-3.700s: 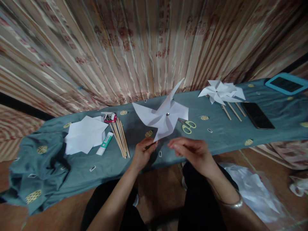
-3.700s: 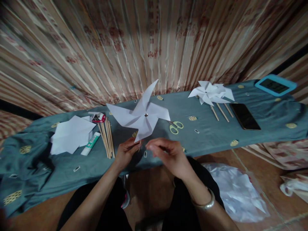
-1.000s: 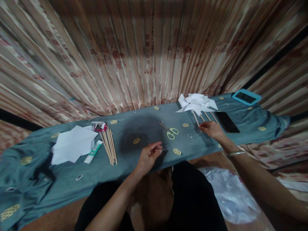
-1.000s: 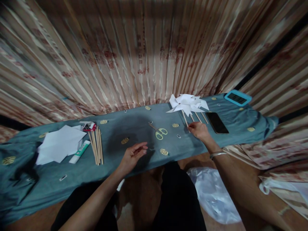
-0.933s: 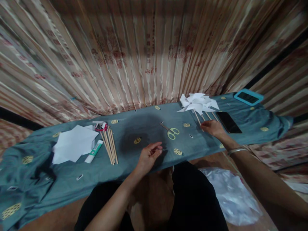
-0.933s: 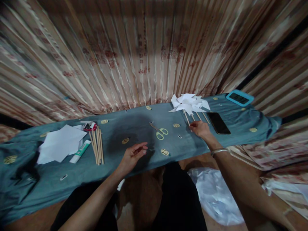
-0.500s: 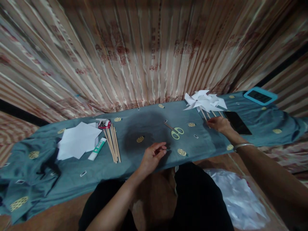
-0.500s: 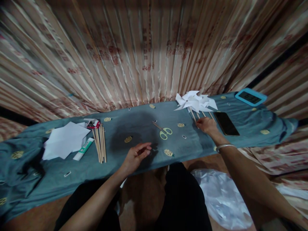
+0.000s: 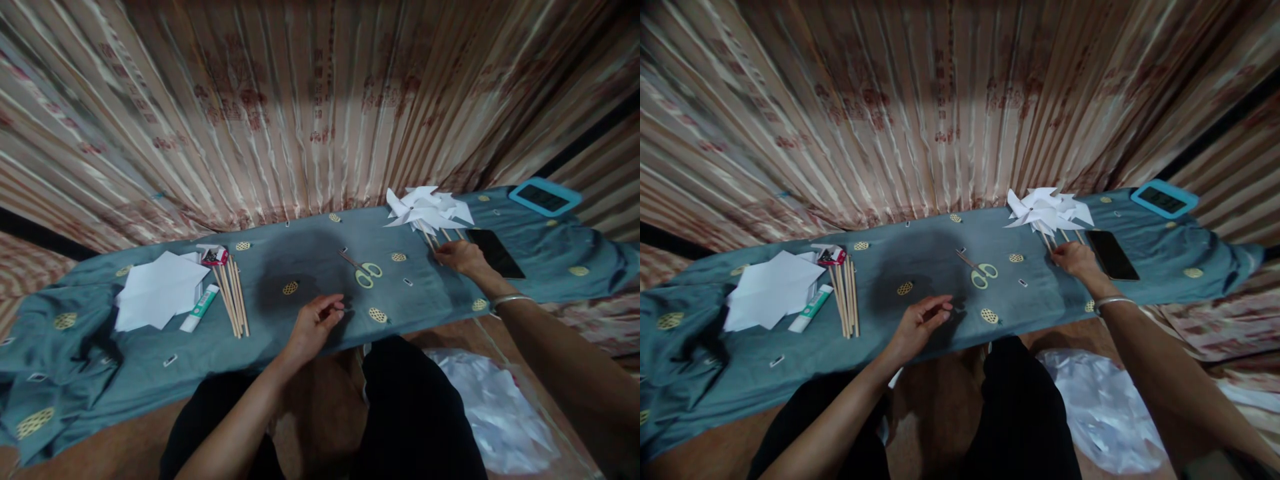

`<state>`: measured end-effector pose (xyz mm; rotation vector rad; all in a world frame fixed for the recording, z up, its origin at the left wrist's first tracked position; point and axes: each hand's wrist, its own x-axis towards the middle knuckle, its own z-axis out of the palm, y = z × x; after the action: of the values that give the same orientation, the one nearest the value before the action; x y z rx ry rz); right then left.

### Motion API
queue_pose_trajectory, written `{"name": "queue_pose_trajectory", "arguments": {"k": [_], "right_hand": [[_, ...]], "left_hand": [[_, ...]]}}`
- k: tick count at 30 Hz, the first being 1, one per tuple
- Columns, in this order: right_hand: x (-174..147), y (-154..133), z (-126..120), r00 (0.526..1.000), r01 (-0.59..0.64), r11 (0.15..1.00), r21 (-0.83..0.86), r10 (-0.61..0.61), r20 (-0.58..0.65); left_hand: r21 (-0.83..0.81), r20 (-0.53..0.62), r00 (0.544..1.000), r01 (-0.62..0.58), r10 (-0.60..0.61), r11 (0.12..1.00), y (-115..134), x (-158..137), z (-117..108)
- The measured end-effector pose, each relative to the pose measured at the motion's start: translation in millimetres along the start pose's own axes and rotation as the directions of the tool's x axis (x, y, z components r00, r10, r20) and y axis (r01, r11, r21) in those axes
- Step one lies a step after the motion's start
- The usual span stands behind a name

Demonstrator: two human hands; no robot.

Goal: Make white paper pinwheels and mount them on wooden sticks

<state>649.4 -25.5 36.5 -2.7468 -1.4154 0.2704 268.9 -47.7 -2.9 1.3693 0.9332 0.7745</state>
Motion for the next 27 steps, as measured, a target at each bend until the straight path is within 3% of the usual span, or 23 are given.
{"name": "queue_pose_trajectory", "arguments": {"k": [6,11,13,15,18,22,27], "right_hand": [[-2.7,0.1,-0.9,0.999,0.016,0.997,-0.078,-0.018,-0.026],[-31.1,-19.2,-4.2,0.995,0.057,0.994,-0.097,-0.065,-0.080],[-49.6,-43.9,-0.1,0.970,0.211,0.977,0.013,-0.208,-0.126],[-70.2,-79.6,8.2,0.918,0.390,0.909,0.148,-0.372,-0.135],[-100.7,-144.4,26.2,0.829,0.555,0.780,0.288,-0.546,-0.121],[-134.6,-219.9,55.5,0.745,0.621,0.602,0.502,-0.653,-0.137],[-165.1,-268.0,95.7,0.709,0.611,0.480,0.630,-0.686,-0.165]], "left_hand": [[0.003,-0.011,1.000,0.000,0.000,1.000,1.8,-1.2,-4.0],[0.051,-0.042,0.999,-0.016,0.018,0.999,4.6,-6.9,-6.8],[0.034,-0.058,0.998,-0.033,0.035,0.999,6.5,-8.5,-8.7],[0.009,-0.094,0.994,-0.050,0.051,0.999,9.2,-9.2,-12.6],[0.011,-0.181,0.980,-0.085,0.085,0.996,14.1,-9.5,-23.9],[0.053,-0.275,0.947,-0.158,0.167,0.986,17.2,-8.9,-46.0],[0.123,-0.400,0.882,-0.218,0.250,0.968,10.4,-4.8,-81.5]]}}
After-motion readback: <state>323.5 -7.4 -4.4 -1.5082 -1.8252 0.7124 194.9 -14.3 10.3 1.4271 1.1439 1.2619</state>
